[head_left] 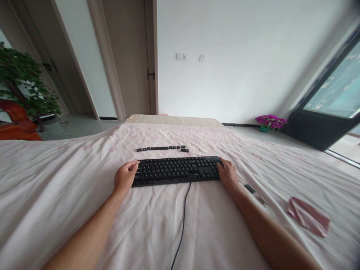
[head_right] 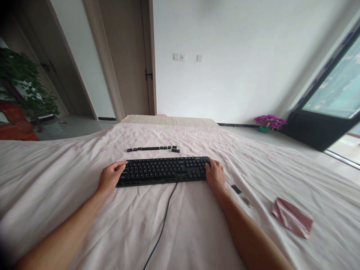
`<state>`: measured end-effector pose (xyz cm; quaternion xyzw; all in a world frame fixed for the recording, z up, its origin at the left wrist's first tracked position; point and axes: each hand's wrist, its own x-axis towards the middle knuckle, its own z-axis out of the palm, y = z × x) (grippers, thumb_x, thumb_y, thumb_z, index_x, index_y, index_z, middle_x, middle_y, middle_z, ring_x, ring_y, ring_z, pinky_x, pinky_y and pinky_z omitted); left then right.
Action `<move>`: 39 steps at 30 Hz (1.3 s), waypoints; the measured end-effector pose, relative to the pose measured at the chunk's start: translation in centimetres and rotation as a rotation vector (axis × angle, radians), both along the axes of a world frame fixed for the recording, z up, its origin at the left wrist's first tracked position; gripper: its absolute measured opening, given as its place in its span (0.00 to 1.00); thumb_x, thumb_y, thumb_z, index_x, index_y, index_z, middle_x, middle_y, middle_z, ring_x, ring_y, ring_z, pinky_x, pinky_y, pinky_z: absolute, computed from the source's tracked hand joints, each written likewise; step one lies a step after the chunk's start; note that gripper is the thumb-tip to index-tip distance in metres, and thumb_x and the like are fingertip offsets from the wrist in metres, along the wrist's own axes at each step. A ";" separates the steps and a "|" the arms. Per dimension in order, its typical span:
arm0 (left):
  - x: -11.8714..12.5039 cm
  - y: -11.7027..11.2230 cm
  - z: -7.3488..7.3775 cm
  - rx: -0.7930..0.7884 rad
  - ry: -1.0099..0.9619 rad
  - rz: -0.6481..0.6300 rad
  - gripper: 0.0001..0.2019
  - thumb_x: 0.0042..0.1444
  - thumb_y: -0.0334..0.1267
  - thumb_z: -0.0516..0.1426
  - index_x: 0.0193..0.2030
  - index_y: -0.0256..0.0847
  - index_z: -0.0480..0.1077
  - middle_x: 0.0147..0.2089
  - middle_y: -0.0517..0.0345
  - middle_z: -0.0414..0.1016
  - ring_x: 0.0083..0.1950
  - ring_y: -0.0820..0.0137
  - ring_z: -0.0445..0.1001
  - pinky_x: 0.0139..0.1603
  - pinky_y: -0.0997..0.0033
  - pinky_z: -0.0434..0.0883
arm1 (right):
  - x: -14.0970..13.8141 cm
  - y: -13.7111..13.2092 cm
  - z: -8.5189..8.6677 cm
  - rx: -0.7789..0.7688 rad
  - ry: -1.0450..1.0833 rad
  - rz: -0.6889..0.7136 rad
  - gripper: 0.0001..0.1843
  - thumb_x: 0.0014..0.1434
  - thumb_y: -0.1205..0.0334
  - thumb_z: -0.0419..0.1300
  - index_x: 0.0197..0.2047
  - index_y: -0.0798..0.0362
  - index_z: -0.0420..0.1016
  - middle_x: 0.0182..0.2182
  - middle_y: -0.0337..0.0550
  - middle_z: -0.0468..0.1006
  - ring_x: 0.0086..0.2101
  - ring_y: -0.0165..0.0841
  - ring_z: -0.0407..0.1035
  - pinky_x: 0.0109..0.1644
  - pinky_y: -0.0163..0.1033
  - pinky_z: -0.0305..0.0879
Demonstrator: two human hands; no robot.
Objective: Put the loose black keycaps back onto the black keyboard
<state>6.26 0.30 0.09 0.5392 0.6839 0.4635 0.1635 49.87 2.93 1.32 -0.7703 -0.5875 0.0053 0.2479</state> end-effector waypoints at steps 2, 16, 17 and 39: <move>0.0 0.0 0.0 0.005 -0.002 -0.003 0.17 0.54 0.48 0.54 0.44 0.45 0.78 0.44 0.54 0.81 0.44 0.62 0.77 0.47 0.67 0.70 | 0.0 0.0 0.0 0.010 0.010 0.009 0.26 0.66 0.54 0.44 0.63 0.52 0.65 0.57 0.50 0.69 0.53 0.43 0.63 0.57 0.45 0.57; -0.1 0.1 0.0 -0.002 0.008 -0.011 0.16 0.55 0.48 0.53 0.43 0.46 0.78 0.46 0.55 0.81 0.46 0.61 0.76 0.49 0.67 0.69 | -0.2 -0.3 0.5 0.014 0.059 0.022 0.26 0.65 0.54 0.45 0.62 0.50 0.67 0.57 0.48 0.69 0.53 0.43 0.63 0.56 0.45 0.57; -0.1 0.1 0.0 -0.005 0.008 -0.010 0.16 0.55 0.48 0.53 0.43 0.46 0.78 0.46 0.55 0.81 0.46 0.61 0.76 0.49 0.67 0.69 | -0.2 -0.3 0.5 0.013 0.061 0.020 0.26 0.65 0.54 0.45 0.62 0.50 0.67 0.57 0.48 0.69 0.53 0.43 0.63 0.57 0.45 0.57; -0.1 0.1 -0.1 -0.018 0.032 0.007 0.15 0.55 0.46 0.54 0.43 0.47 0.78 0.45 0.58 0.81 0.46 0.63 0.76 0.48 0.69 0.69 | 0.3 0.2 -0.2 0.008 0.070 0.016 0.27 0.64 0.52 0.45 0.62 0.48 0.67 0.58 0.47 0.69 0.54 0.43 0.63 0.58 0.45 0.58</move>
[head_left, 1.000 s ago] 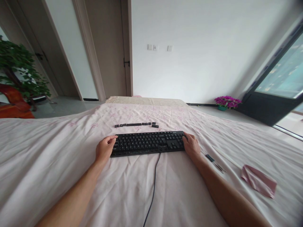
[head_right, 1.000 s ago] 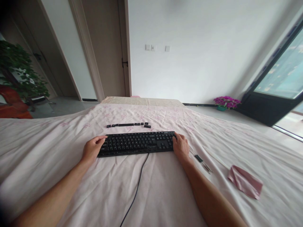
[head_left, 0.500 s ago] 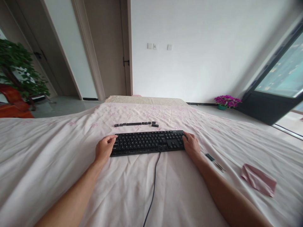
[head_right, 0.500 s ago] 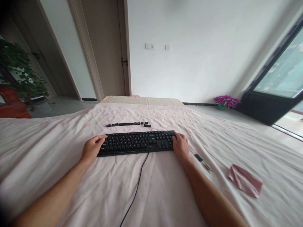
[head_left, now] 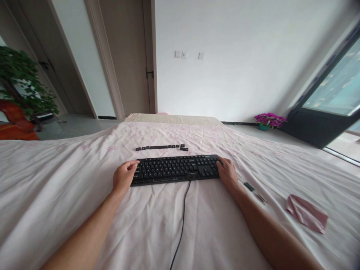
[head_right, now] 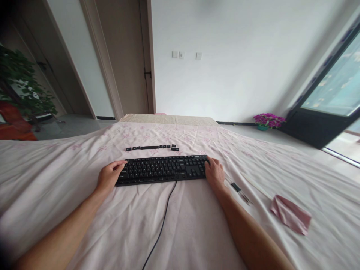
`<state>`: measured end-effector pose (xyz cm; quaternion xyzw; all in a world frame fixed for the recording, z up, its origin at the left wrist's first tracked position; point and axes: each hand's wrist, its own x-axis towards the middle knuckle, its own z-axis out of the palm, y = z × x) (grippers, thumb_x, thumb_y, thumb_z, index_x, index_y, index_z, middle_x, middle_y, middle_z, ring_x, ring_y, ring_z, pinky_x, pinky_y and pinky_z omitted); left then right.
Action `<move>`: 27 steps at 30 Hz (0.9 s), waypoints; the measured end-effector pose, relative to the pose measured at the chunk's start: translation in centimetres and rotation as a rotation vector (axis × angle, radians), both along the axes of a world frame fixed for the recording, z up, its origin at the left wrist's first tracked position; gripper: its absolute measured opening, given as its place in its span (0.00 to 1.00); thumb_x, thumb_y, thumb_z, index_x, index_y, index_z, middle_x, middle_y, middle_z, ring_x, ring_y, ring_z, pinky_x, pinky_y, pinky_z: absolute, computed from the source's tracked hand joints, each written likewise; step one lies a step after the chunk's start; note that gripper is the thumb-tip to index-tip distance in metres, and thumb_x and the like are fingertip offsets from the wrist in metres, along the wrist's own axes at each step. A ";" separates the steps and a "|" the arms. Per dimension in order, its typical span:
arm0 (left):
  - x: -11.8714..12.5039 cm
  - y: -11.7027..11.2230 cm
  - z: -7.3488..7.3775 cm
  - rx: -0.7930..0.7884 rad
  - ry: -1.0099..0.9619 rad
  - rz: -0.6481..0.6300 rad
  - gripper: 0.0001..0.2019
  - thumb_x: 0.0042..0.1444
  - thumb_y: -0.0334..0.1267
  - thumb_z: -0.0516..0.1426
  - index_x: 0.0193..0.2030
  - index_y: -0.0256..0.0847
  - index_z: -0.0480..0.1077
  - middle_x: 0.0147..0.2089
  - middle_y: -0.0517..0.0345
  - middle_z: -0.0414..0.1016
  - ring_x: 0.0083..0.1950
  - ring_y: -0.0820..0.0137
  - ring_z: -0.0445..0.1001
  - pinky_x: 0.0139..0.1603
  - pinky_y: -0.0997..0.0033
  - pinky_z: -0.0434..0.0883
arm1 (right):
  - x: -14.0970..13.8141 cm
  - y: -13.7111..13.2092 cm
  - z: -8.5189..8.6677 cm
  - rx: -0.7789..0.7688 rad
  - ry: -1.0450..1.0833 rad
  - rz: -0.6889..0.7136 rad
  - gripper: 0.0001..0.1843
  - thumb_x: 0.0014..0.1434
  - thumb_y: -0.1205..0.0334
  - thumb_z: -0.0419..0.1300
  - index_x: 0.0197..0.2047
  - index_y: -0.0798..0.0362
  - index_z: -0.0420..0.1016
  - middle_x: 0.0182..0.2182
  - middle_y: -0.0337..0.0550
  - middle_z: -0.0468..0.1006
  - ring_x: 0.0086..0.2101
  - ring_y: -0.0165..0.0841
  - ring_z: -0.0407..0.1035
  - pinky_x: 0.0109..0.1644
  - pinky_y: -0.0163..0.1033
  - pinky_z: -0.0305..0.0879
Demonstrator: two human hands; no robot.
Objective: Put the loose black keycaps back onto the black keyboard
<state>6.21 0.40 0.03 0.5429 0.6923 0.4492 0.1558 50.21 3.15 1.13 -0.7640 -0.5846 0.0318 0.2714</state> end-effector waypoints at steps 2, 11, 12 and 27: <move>0.0 0.0 0.1 -0.003 0.001 0.000 0.15 0.55 0.46 0.54 0.43 0.47 0.78 0.45 0.58 0.81 0.46 0.63 0.76 0.48 0.69 0.69 | 0.0 0.0 0.0 0.000 0.001 0.002 0.27 0.64 0.52 0.45 0.62 0.48 0.67 0.58 0.47 0.69 0.54 0.44 0.63 0.58 0.45 0.58; -0.1 0.1 -0.2 0.017 -0.001 -0.011 0.15 0.56 0.46 0.53 0.43 0.47 0.78 0.45 0.58 0.81 0.46 0.64 0.77 0.50 0.69 0.69 | -0.1 -0.2 0.1 0.008 -0.001 -0.001 0.26 0.64 0.53 0.45 0.62 0.47 0.67 0.57 0.46 0.69 0.54 0.44 0.63 0.56 0.45 0.59; -0.1 0.1 -0.3 0.017 0.000 -0.011 0.15 0.56 0.46 0.54 0.43 0.47 0.78 0.45 0.58 0.81 0.46 0.64 0.77 0.50 0.68 0.69 | -0.1 -0.1 0.1 0.007 -0.004 0.001 0.26 0.64 0.53 0.45 0.62 0.47 0.67 0.57 0.46 0.69 0.54 0.44 0.63 0.56 0.45 0.59; 0.0 0.2 0.0 0.012 0.010 -0.007 0.14 0.55 0.46 0.54 0.43 0.48 0.78 0.46 0.59 0.81 0.47 0.64 0.77 0.48 0.68 0.69 | 0.1 0.1 -0.4 0.038 -0.059 0.019 0.25 0.64 0.54 0.47 0.61 0.49 0.68 0.57 0.47 0.69 0.53 0.43 0.63 0.57 0.46 0.59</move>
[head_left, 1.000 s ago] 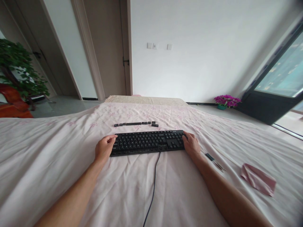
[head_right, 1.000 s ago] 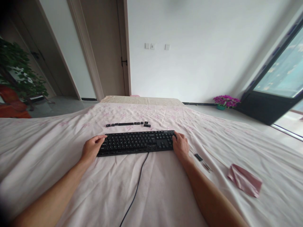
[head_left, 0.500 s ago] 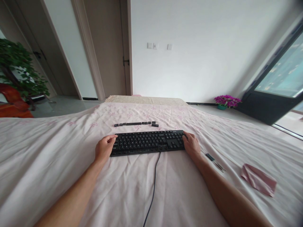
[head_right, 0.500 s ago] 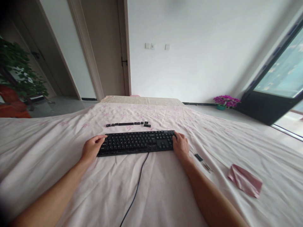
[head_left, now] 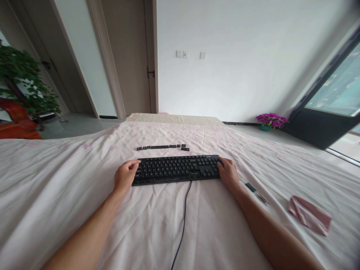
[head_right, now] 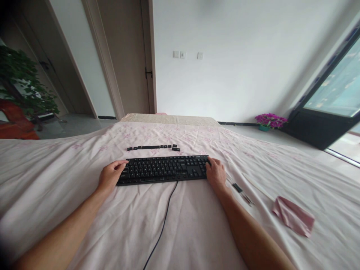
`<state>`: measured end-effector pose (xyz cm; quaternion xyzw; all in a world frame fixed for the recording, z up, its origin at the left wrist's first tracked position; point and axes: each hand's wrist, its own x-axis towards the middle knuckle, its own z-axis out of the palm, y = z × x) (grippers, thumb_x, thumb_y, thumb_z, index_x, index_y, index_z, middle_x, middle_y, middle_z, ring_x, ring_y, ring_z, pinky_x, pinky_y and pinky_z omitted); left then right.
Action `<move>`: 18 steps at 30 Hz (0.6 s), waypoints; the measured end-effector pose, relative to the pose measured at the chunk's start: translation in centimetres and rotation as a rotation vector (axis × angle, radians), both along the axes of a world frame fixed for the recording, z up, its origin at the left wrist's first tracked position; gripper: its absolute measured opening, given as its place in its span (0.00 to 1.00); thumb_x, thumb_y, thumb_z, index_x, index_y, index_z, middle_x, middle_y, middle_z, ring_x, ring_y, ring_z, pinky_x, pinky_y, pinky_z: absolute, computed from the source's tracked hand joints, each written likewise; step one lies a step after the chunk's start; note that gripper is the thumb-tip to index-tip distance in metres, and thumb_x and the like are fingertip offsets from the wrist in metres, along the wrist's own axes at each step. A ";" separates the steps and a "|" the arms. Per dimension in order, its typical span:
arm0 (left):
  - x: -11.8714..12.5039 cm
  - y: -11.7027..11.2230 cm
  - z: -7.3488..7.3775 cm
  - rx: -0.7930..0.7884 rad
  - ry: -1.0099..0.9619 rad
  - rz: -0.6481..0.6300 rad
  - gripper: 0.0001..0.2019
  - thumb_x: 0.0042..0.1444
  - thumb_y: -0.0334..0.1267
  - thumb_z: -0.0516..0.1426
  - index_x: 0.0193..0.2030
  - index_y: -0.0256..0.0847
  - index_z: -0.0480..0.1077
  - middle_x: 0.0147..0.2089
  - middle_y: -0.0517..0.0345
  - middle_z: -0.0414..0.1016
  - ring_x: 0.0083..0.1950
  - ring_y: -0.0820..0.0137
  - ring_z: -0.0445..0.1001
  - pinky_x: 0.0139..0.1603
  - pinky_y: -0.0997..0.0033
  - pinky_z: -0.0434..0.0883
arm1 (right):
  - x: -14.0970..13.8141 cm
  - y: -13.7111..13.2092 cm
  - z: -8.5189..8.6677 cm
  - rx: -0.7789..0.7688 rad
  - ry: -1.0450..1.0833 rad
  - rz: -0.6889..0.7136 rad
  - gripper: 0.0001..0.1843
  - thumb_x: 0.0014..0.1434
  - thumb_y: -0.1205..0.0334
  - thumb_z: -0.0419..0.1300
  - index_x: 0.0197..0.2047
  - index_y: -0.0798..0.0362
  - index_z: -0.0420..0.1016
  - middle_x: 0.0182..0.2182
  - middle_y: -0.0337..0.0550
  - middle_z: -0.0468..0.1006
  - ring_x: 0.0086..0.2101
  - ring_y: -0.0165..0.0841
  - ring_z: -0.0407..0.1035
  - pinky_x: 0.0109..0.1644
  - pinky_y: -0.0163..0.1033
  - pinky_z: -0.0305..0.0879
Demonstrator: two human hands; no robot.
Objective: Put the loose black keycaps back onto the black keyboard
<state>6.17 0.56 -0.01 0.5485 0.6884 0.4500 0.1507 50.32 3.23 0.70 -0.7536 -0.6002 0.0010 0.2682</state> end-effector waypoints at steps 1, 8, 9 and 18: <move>0.0 0.0 0.0 -0.003 0.002 0.003 0.14 0.55 0.46 0.54 0.42 0.48 0.78 0.46 0.60 0.81 0.47 0.64 0.77 0.48 0.68 0.69 | 0.0 0.0 -0.1 0.006 -0.003 0.004 0.25 0.64 0.54 0.47 0.61 0.50 0.68 0.56 0.47 0.69 0.53 0.43 0.63 0.57 0.46 0.59; 0.2 -0.1 0.2 -0.016 0.015 0.012 0.13 0.54 0.44 0.54 0.42 0.48 0.78 0.46 0.60 0.81 0.46 0.64 0.77 0.48 0.68 0.69 | 0.2 0.1 -0.2 0.024 -0.014 0.021 0.24 0.64 0.56 0.47 0.60 0.50 0.69 0.56 0.48 0.70 0.52 0.42 0.64 0.57 0.46 0.59; 0.1 -0.1 0.2 -0.017 0.016 0.011 0.14 0.54 0.44 0.54 0.42 0.48 0.78 0.46 0.60 0.81 0.46 0.64 0.77 0.48 0.68 0.69 | 0.1 0.1 -0.2 0.026 -0.017 0.019 0.24 0.64 0.56 0.47 0.60 0.50 0.69 0.56 0.48 0.70 0.51 0.42 0.64 0.57 0.46 0.59; -0.3 0.1 -0.3 -0.004 0.033 0.002 0.15 0.56 0.40 0.51 0.45 0.48 0.77 0.48 0.60 0.80 0.49 0.64 0.76 0.51 0.68 0.70 | 0.1 0.0 0.0 0.026 -0.025 0.036 0.25 0.63 0.59 0.46 0.60 0.50 0.70 0.55 0.48 0.70 0.51 0.42 0.64 0.57 0.45 0.60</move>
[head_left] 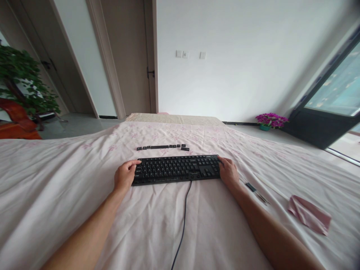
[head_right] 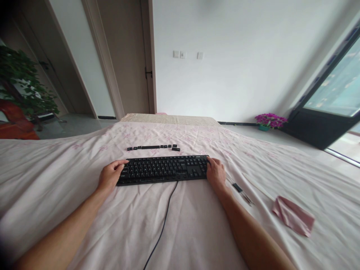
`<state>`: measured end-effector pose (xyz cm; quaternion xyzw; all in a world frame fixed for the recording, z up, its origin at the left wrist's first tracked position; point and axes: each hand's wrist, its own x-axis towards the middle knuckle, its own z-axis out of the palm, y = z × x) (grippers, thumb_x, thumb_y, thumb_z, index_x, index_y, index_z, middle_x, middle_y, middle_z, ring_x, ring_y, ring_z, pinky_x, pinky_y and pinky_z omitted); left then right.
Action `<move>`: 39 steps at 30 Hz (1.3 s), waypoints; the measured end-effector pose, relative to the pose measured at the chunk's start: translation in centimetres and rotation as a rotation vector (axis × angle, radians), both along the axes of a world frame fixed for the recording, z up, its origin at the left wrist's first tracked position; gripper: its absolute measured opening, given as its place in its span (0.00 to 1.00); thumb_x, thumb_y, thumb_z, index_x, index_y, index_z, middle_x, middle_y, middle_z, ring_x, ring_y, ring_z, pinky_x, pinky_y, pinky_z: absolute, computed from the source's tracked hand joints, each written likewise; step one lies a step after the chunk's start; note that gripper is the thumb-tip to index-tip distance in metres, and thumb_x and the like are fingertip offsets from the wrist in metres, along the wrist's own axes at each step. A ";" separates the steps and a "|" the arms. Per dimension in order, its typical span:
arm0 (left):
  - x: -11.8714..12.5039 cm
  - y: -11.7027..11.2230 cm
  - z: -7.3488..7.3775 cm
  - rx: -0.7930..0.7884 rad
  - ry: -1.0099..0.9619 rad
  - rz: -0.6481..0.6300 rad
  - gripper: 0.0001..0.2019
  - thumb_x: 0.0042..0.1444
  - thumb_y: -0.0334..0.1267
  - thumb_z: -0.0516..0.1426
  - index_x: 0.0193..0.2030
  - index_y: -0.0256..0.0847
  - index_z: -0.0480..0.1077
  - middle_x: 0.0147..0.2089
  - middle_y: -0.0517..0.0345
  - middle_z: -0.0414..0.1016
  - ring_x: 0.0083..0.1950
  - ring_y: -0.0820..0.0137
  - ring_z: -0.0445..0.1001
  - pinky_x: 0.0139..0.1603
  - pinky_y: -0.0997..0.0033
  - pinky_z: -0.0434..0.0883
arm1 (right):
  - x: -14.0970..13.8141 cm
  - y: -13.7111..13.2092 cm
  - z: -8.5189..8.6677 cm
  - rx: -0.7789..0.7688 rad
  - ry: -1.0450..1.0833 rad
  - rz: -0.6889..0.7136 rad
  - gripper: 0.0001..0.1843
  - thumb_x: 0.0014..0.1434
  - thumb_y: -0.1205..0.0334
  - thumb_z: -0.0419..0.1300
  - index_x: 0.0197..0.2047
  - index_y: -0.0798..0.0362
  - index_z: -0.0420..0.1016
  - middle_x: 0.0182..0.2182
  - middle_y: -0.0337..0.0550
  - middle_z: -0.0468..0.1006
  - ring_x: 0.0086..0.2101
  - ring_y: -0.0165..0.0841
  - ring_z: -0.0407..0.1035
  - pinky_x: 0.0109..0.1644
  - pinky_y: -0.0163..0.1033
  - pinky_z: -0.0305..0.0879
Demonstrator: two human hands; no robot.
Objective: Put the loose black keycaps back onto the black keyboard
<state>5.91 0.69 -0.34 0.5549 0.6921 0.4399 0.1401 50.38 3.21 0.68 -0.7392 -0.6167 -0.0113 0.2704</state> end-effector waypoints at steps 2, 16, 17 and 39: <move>0.0 0.0 0.0 0.006 -0.004 0.002 0.15 0.56 0.38 0.51 0.44 0.48 0.78 0.49 0.60 0.80 0.51 0.64 0.76 0.53 0.67 0.69 | 0.0 0.0 0.0 0.007 0.001 0.012 0.25 0.63 0.59 0.46 0.60 0.50 0.70 0.55 0.47 0.71 0.51 0.42 0.65 0.57 0.45 0.59; 0.3 0.1 0.0 0.003 -0.091 0.000 0.16 0.55 0.45 0.55 0.48 0.45 0.75 0.46 0.56 0.81 0.46 0.65 0.78 0.48 0.68 0.71 | 0.2 0.1 -0.1 0.021 0.032 0.023 0.25 0.63 0.60 0.46 0.61 0.51 0.69 0.55 0.48 0.71 0.52 0.40 0.64 0.58 0.44 0.58; 0.3 0.2 0.0 0.006 -0.094 -0.010 0.16 0.54 0.45 0.56 0.48 0.45 0.75 0.46 0.55 0.81 0.47 0.65 0.78 0.49 0.69 0.71 | 0.2 0.2 0.0 0.013 0.034 0.017 0.25 0.63 0.59 0.46 0.61 0.51 0.68 0.55 0.48 0.70 0.52 0.41 0.64 0.58 0.45 0.58; 0.2 0.0 0.5 0.020 -0.066 -0.015 0.14 0.54 0.39 0.54 0.45 0.46 0.77 0.46 0.58 0.81 0.46 0.65 0.78 0.49 0.68 0.71 | -7.8 5.0 6.2 -0.033 -0.239 0.395 0.15 0.64 0.57 0.54 0.46 0.44 0.81 0.46 0.39 0.80 0.47 0.38 0.67 0.54 0.38 0.57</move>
